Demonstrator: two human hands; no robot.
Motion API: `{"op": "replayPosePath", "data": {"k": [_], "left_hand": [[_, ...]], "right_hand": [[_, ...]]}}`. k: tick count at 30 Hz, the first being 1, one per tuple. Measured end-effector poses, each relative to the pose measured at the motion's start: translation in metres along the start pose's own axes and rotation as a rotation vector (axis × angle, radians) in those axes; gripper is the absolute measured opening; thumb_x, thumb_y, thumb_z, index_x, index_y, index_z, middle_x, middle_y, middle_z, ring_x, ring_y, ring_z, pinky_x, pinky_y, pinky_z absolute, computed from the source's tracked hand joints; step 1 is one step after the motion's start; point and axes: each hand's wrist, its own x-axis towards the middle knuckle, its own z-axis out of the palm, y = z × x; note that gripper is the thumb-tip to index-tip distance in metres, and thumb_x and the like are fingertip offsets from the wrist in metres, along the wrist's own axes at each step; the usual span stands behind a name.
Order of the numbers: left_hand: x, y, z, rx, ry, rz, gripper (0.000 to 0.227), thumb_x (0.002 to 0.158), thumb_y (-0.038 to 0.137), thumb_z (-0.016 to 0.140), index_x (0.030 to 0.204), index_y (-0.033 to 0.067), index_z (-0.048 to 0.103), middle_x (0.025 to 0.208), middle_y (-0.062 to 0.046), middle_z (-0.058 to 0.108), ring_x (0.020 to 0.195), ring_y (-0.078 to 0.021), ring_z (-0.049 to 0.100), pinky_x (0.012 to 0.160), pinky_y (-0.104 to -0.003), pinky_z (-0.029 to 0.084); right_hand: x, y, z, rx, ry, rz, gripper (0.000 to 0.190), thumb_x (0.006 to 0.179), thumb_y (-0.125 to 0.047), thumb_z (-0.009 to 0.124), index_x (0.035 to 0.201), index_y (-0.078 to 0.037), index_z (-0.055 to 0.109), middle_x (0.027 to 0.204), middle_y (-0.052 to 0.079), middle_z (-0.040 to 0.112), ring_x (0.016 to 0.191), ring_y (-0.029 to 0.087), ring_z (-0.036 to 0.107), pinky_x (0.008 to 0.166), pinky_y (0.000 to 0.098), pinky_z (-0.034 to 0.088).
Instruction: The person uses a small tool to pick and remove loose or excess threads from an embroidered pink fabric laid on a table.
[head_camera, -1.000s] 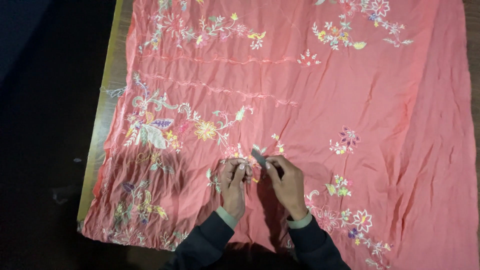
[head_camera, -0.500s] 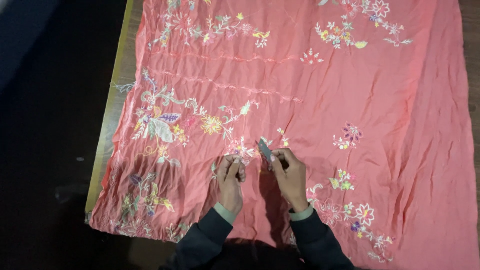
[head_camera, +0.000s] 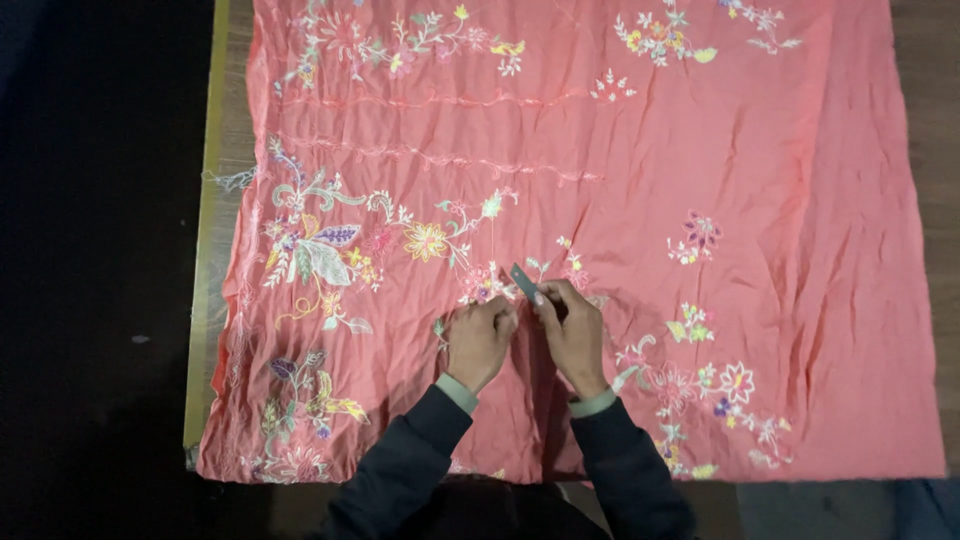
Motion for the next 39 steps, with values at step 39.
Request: {"op": "replayPosePath", "data": {"k": [39], "left_hand": [[0.003, 0.016, -0.031, -0.412, 0.399, -0.014, 0.026, 0.097, 0.030, 0.063, 0.077, 0.0130, 0.062, 0.061, -0.010, 0.054, 0.057, -0.0231, 0.054, 0.054, -0.035, 0.044]], "right_hand": [[0.043, -0.016, -0.002, 0.168, -0.092, -0.133, 0.020, 0.095, -0.016, 0.067, 0.112, -0.015, 0.075, 0.094, 0.015, 0.077, 0.098, 0.035, 0.074, 0.086, 0.0461, 0.058]]}}
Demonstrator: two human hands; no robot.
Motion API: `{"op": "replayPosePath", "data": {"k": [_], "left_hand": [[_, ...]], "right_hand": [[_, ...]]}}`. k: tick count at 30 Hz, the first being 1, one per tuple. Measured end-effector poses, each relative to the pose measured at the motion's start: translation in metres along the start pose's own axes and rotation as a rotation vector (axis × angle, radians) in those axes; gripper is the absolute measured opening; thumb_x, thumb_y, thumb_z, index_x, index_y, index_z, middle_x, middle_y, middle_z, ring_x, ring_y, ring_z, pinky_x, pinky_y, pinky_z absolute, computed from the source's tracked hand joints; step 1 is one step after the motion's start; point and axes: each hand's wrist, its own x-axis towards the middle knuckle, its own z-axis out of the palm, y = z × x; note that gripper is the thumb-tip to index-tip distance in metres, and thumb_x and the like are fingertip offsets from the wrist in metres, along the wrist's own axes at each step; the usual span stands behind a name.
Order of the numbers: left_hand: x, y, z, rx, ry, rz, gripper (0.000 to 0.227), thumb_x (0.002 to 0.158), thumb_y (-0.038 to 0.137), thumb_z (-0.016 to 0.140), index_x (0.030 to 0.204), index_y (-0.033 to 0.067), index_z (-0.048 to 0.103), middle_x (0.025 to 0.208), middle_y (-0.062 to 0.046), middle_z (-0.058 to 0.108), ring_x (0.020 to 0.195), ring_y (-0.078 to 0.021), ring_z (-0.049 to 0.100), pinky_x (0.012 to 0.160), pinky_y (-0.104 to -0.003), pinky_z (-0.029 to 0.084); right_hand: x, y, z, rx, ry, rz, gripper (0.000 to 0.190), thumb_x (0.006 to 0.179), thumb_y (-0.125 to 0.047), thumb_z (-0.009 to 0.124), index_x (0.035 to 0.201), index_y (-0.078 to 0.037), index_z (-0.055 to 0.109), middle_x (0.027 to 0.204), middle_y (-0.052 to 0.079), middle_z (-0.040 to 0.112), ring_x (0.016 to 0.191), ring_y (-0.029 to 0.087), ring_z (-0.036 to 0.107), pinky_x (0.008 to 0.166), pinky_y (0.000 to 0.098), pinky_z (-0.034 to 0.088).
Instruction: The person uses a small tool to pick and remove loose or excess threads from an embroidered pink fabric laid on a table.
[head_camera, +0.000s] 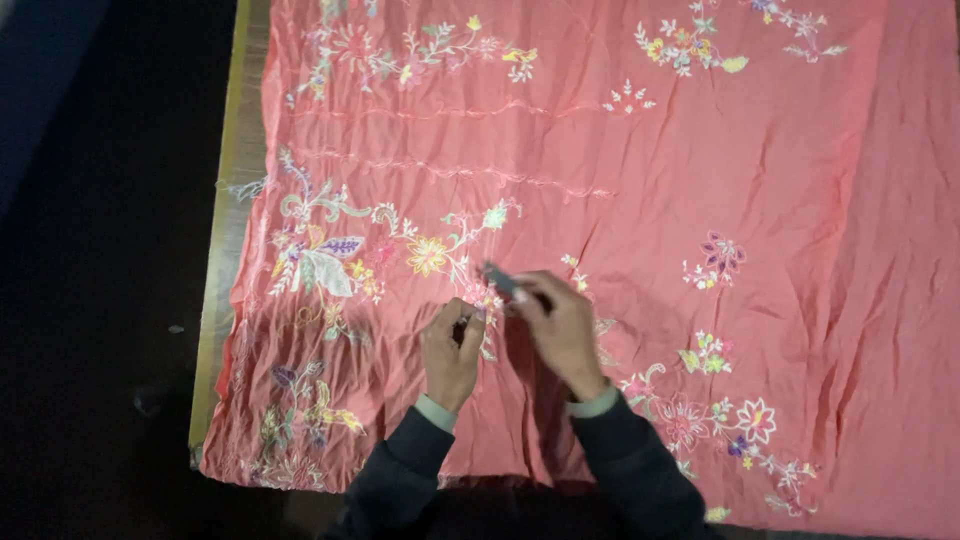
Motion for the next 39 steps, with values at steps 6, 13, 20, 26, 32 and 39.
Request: {"op": "replayPosePath", "data": {"k": [6, 13, 20, 26, 32, 39], "left_hand": [[-0.012, 0.000, -0.013, -0.035, 0.039, -0.052, 0.030, 0.099, 0.030, 0.062, 0.075, 0.0113, 0.062, 0.059, -0.007, 0.050, 0.053, -0.0189, 0.049, 0.051, -0.032, 0.041], [0.003, 0.017, -0.008, 0.249, -0.068, 0.168, 0.007, 0.096, 0.014, 0.067, 0.092, 0.0094, 0.072, 0.071, -0.010, 0.064, 0.064, -0.0303, 0.064, 0.060, -0.036, 0.052], [0.016, -0.052, 0.032, 0.479, -0.258, 0.523, 0.017, 0.094, 0.015, 0.066, 0.109, 0.0127, 0.074, 0.091, -0.007, 0.062, 0.088, -0.0281, 0.060, 0.080, -0.037, 0.051], [0.009, -0.025, 0.014, 0.596, -0.239, 0.651, 0.005, 0.086, 0.014, 0.070, 0.087, 0.0105, 0.066, 0.095, -0.007, 0.058, 0.087, -0.0304, 0.058, 0.077, -0.042, 0.049], [0.009, -0.022, 0.003, 0.541, -0.241, 0.577, 0.005, 0.087, 0.014, 0.068, 0.091, 0.0146, 0.065, 0.100, -0.003, 0.056, 0.090, -0.0259, 0.056, 0.077, -0.038, 0.047], [0.004, -0.002, 0.003, 0.485, -0.069, 0.593, 0.008, 0.088, 0.014, 0.072, 0.094, 0.0174, 0.068, 0.096, -0.003, 0.055, 0.082, -0.0263, 0.056, 0.073, -0.037, 0.047]], "right_hand": [[-0.010, 0.000, -0.001, -0.074, -0.206, -0.088, 0.018, 0.095, -0.016, 0.068, 0.110, -0.015, 0.077, 0.098, 0.011, 0.078, 0.099, 0.033, 0.074, 0.088, 0.0444, 0.059], [-0.025, 0.030, -0.043, 0.141, 0.127, 0.263, 0.021, 0.095, -0.007, 0.068, 0.114, -0.008, 0.075, 0.085, 0.011, 0.071, 0.082, 0.018, 0.062, 0.079, 0.0390, 0.056], [-0.034, 0.054, -0.029, 0.410, 0.160, 0.347, 0.019, 0.096, -0.003, 0.065, 0.113, 0.000, 0.072, 0.080, 0.007, 0.064, 0.075, 0.015, 0.064, 0.068, 0.0300, 0.057], [-0.035, 0.058, -0.025, 0.392, 0.142, 0.346, 0.018, 0.094, -0.005, 0.067, 0.110, -0.002, 0.075, 0.074, 0.007, 0.065, 0.068, 0.013, 0.060, 0.053, 0.0234, 0.046], [-0.032, 0.030, -0.017, 0.159, 0.060, 0.233, 0.020, 0.092, -0.009, 0.072, 0.110, -0.006, 0.077, 0.076, 0.010, 0.070, 0.073, 0.018, 0.067, 0.066, 0.0350, 0.055], [-0.034, 0.003, -0.007, -0.019, 0.028, 0.140, 0.017, 0.089, -0.010, 0.073, 0.105, -0.015, 0.078, 0.076, 0.008, 0.076, 0.071, 0.025, 0.074, 0.063, 0.0371, 0.058]]}}
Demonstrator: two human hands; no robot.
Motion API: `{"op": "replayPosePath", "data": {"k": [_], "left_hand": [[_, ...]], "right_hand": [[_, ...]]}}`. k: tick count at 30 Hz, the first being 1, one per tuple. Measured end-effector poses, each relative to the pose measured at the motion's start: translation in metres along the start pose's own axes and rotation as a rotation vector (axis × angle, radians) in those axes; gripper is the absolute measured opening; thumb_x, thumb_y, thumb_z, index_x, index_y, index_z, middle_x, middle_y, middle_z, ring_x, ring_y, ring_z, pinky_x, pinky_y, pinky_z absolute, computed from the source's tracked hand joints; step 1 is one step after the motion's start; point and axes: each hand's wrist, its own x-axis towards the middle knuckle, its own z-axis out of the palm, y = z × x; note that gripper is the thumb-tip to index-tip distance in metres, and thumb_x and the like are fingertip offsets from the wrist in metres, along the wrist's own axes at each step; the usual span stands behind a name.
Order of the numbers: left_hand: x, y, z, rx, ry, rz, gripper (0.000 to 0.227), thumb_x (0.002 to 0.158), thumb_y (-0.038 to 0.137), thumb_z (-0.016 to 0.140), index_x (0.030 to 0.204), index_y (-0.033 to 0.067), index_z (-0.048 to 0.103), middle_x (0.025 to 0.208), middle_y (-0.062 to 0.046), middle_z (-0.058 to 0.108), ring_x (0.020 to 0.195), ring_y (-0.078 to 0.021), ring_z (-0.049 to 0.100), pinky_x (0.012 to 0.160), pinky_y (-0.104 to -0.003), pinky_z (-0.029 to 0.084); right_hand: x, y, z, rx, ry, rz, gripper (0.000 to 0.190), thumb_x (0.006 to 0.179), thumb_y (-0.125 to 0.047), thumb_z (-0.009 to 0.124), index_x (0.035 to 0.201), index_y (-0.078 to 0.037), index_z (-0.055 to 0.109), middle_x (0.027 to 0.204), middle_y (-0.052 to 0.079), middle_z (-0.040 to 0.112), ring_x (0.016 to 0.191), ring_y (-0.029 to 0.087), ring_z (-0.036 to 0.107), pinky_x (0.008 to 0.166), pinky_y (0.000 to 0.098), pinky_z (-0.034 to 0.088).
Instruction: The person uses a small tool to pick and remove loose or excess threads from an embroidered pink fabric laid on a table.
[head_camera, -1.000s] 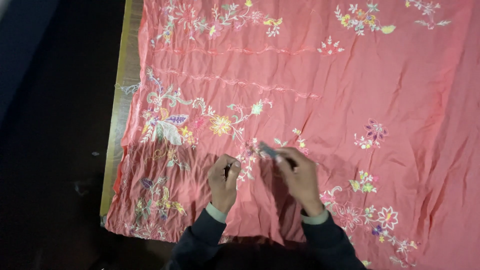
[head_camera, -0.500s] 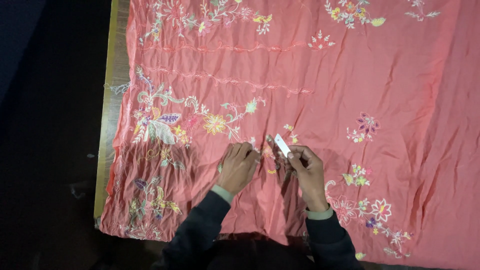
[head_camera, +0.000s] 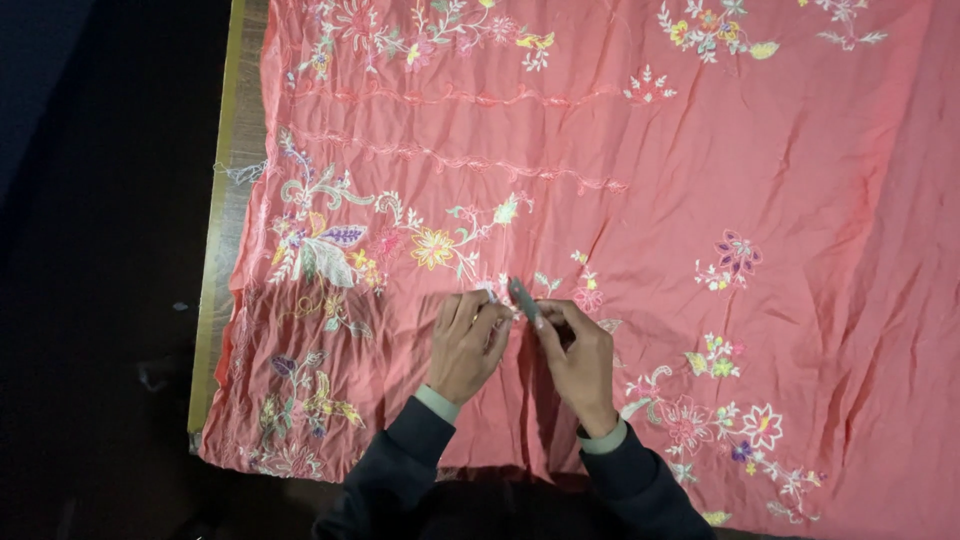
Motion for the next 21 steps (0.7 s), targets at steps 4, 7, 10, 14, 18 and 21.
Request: {"op": "replayPosePath", "data": {"k": [4, 7, 10, 14, 18, 21], "left_hand": [[-0.002, -0.001, 0.000, -0.045, 0.053, -0.016, 0.009, 0.089, 0.015, 0.074, 0.096, 0.0186, 0.070, 0.097, -0.003, 0.057, 0.083, -0.0262, 0.056, 0.074, -0.037, 0.048], [0.002, 0.009, -0.008, -0.185, 0.097, -0.140, 0.013, 0.088, 0.009, 0.073, 0.096, 0.0192, 0.071, 0.096, -0.002, 0.057, 0.083, -0.0266, 0.057, 0.075, -0.037, 0.049], [0.000, 0.006, -0.011, -0.254, 0.120, -0.179, 0.009, 0.087, 0.009, 0.074, 0.094, 0.0160, 0.072, 0.096, -0.005, 0.058, 0.086, -0.0289, 0.057, 0.077, -0.038, 0.049], [-0.002, 0.011, -0.008, -0.281, 0.119, -0.177, 0.009, 0.090, 0.010, 0.072, 0.095, 0.0171, 0.072, 0.095, -0.004, 0.056, 0.085, -0.0286, 0.057, 0.078, -0.039, 0.050], [-0.005, 0.004, -0.009, -0.296, 0.149, -0.192, 0.005, 0.093, 0.013, 0.071, 0.096, 0.0165, 0.073, 0.097, -0.004, 0.059, 0.086, -0.0279, 0.059, 0.081, -0.039, 0.049], [-0.007, 0.000, -0.016, -0.324, 0.180, -0.241, 0.003, 0.095, 0.014, 0.070, 0.097, 0.0143, 0.072, 0.096, -0.004, 0.061, 0.089, -0.0271, 0.061, 0.084, -0.038, 0.048]], "right_hand": [[-0.002, -0.007, 0.002, -0.001, -0.001, 0.004, 0.016, 0.090, -0.012, 0.073, 0.105, -0.015, 0.077, 0.074, 0.006, 0.075, 0.069, 0.023, 0.072, 0.061, 0.0364, 0.057], [-0.009, -0.002, 0.000, 0.070, -0.063, 0.072, 0.015, 0.089, -0.010, 0.071, 0.103, -0.012, 0.075, 0.067, 0.007, 0.073, 0.058, 0.018, 0.067, 0.057, 0.0338, 0.056], [-0.013, -0.001, -0.004, 0.122, -0.044, 0.127, 0.015, 0.088, -0.014, 0.072, 0.102, -0.011, 0.074, 0.068, 0.007, 0.074, 0.058, 0.016, 0.070, 0.056, 0.0315, 0.057], [-0.001, -0.014, 0.003, 0.108, -0.029, 0.080, 0.016, 0.090, -0.014, 0.070, 0.106, -0.012, 0.073, 0.070, 0.008, 0.074, 0.061, 0.019, 0.071, 0.057, 0.0353, 0.058], [-0.004, -0.009, 0.005, 0.015, -0.105, 0.039, 0.015, 0.089, -0.016, 0.070, 0.104, -0.015, 0.072, 0.069, 0.006, 0.075, 0.062, 0.026, 0.072, 0.060, 0.0400, 0.057], [-0.006, -0.018, 0.000, 0.045, -0.094, 0.053, 0.015, 0.091, -0.019, 0.068, 0.105, -0.017, 0.073, 0.070, 0.005, 0.076, 0.063, 0.020, 0.071, 0.060, 0.0349, 0.057]]}}
